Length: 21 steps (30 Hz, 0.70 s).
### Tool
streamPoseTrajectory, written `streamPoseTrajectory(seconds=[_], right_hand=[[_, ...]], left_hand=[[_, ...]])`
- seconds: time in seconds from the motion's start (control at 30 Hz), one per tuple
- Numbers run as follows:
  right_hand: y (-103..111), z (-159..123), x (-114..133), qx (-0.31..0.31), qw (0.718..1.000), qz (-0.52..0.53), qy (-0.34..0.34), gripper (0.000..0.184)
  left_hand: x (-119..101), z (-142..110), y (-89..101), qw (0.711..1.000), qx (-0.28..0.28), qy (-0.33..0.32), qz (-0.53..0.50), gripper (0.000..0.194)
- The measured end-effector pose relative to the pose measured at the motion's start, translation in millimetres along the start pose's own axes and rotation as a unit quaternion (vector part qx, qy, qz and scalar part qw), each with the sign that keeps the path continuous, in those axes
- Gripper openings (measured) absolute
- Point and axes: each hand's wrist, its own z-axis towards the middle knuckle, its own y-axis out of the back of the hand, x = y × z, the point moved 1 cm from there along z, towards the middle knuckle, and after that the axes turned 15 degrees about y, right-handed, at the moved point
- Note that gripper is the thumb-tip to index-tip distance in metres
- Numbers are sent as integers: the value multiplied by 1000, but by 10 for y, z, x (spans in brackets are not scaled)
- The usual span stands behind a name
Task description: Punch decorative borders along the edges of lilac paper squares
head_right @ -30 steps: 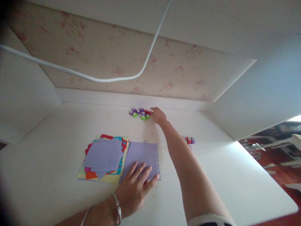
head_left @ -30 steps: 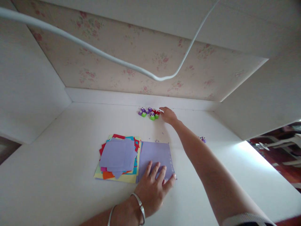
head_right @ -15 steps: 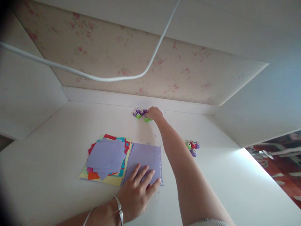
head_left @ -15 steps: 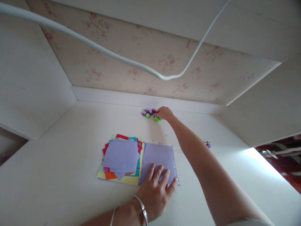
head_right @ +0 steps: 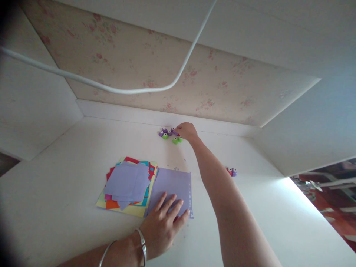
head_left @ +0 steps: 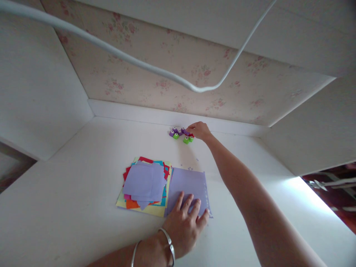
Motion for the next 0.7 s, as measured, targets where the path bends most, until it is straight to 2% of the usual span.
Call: streamPoseTrajectory(seconds=[0.13, 0.27, 0.37, 0.5, 0.6, 0.7], right_hand=[[114, -427, -7, -20, 997, 68, 37, 28], [96, -1153, -66, -18, 972, 232, 38, 29], [36, -1740, -153, -29, 982, 185, 29, 26], [-96, -2331, -271, -97, 990, 101, 17, 24], [-211, -2561, -331, -132, 987, 86, 8, 27], [-300, -2654, -371, -131, 987, 91, 16, 28]], left_hand=[[9, 1, -9, 1000, 8, -4, 6, 42], [5, 4, -17, 1000, 20, -7, 13, 43], [-5, 8, -27, 1000, 26, -5, 14, 42], [-21, 16, -39, 1000, 23, 4, 5, 38], [-36, 38, -11, 999, 33, 16, -10, 37], [-53, 90, 53, 998, 49, 39, -32, 38]])
